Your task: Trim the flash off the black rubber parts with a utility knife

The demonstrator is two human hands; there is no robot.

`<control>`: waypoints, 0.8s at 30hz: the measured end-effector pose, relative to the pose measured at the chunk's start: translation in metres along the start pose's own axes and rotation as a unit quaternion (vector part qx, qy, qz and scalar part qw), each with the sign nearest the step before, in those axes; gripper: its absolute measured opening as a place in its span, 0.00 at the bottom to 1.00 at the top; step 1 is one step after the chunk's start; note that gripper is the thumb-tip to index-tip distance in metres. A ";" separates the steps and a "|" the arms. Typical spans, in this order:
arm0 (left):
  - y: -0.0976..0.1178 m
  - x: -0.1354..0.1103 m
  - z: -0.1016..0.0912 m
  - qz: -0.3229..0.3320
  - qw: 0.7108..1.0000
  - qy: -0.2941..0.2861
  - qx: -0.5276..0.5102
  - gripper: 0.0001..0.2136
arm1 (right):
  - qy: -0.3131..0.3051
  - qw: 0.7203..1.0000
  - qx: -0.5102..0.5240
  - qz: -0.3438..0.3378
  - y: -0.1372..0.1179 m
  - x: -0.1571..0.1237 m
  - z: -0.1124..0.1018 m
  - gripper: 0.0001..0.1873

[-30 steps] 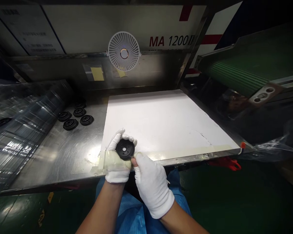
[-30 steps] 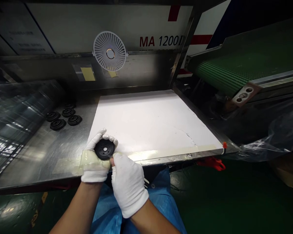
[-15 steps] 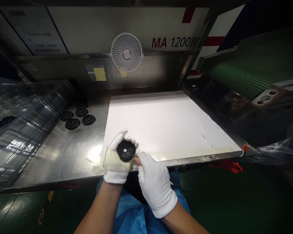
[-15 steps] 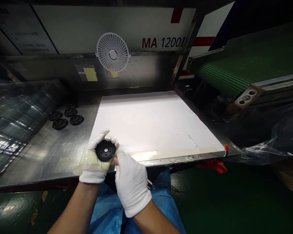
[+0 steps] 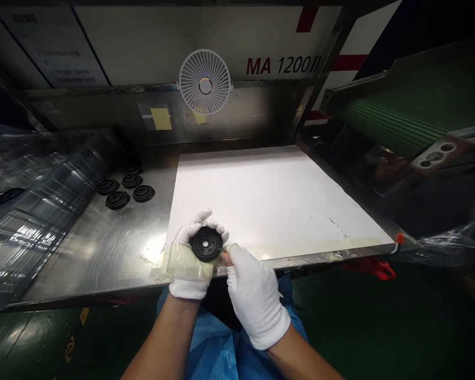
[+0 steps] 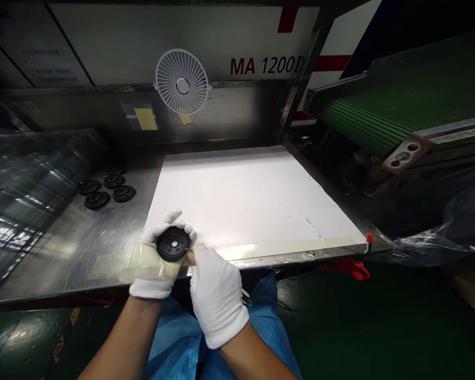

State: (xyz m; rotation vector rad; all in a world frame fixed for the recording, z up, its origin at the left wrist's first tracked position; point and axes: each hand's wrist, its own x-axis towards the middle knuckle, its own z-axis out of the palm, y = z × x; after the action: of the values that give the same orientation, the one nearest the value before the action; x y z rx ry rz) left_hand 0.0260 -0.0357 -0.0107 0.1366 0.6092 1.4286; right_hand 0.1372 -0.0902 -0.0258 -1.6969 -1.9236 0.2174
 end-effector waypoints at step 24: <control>-0.003 0.004 0.012 0.107 0.991 0.065 -0.049 0.05 | -0.029 0.949 0.299 0.101 0.002 0.002 -0.013 0.19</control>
State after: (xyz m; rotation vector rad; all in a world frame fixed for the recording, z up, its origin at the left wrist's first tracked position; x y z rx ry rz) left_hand 0.0342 -0.0292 -0.0035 0.0317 0.6457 1.6822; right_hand 0.1452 -0.0911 -0.0158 -1.4680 -1.5007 0.8444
